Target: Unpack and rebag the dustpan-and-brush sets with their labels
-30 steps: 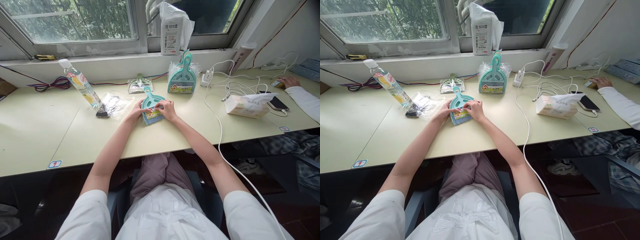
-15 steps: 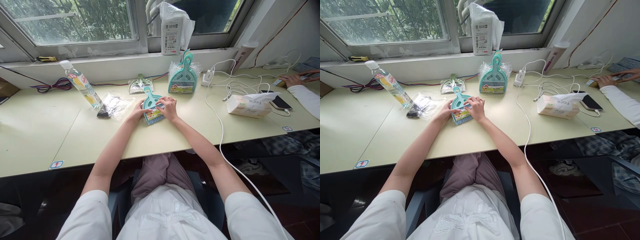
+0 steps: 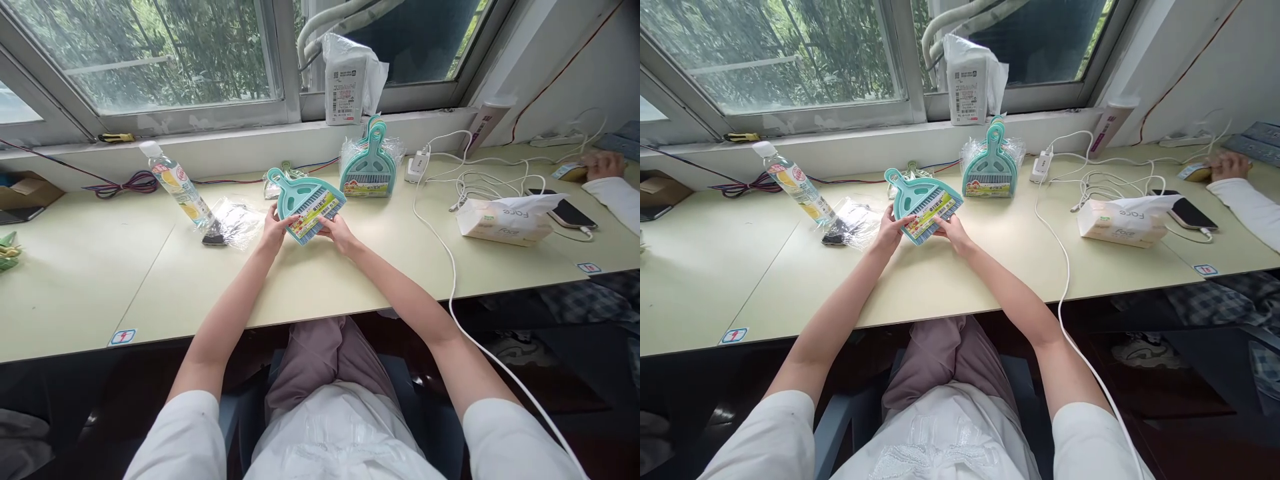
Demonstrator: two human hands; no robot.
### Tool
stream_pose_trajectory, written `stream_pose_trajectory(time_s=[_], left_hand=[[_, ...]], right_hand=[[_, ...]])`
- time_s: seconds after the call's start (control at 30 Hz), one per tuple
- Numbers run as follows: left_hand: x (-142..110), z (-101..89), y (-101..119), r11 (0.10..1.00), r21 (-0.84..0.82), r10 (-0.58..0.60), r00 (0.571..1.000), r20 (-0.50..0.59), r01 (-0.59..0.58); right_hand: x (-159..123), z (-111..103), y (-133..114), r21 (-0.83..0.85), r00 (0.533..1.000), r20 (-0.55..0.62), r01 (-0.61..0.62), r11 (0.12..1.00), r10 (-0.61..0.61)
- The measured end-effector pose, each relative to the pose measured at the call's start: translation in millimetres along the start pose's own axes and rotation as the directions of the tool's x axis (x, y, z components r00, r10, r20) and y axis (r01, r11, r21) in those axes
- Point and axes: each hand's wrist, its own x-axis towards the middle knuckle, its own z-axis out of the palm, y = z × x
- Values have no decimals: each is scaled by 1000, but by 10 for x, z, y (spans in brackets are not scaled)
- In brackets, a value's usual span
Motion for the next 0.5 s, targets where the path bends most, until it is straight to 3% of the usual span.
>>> stream_pose_trajectory(time_s=[0.23,0.5], left_hand=[[-35,68,-33,1000,8,-22,1000,10,22],[-17,58,-34,1000,18,-2,1000,-1,2]], right_hand=[[4,-9,-25,56,996,-68,-58,997,62],[-4,1,-26,69,996,-50,-69,995,72]])
